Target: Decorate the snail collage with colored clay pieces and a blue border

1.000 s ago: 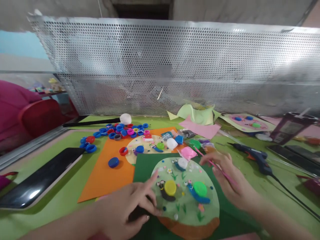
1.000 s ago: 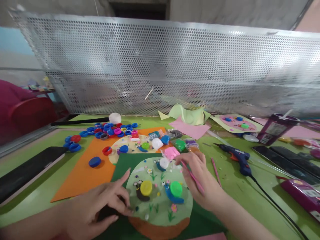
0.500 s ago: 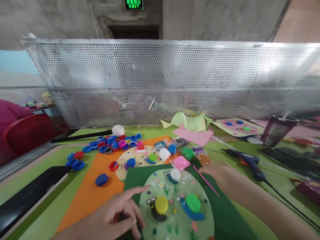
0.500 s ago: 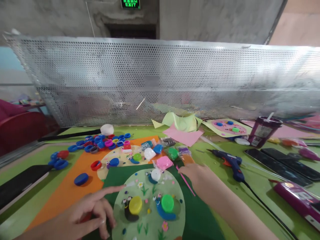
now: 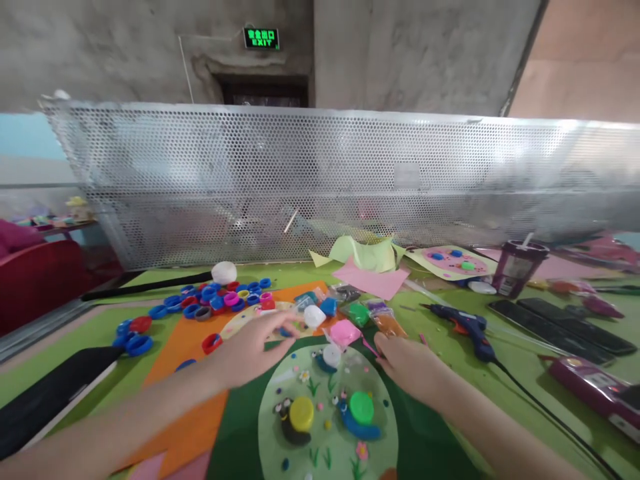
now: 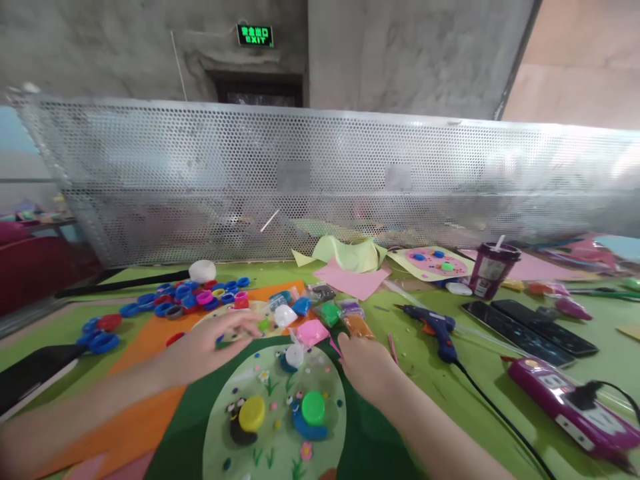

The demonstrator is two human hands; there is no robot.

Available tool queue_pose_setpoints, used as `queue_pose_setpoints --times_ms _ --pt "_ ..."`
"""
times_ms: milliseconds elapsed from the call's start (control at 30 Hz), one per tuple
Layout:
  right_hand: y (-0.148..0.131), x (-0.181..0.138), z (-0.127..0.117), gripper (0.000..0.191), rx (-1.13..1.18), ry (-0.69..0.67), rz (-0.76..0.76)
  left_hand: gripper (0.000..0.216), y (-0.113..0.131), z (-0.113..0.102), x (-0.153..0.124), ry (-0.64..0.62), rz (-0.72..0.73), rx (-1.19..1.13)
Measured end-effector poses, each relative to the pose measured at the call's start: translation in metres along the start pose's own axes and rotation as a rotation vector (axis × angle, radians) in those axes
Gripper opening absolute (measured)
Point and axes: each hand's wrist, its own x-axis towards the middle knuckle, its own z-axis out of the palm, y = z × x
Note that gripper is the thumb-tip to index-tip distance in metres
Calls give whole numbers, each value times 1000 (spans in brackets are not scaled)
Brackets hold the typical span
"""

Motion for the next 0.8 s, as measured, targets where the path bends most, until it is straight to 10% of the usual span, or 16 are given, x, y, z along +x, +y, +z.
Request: queue_pose_setpoints --times_ms 200,400,600,800 --pt "0 -2 0 8 7 26 -4 27 1 33 110 -41 -93 172" --pt "5 -4 -1 11 44 71 -5 26 -1 57 151 -63 -187 205" --pt "11 -1 -4 17 187 163 4 28 -1 34 132 75 -108 89" --pt "-5 -8 4 52 491 322 -237 66 39 31 43 47 111 -102"
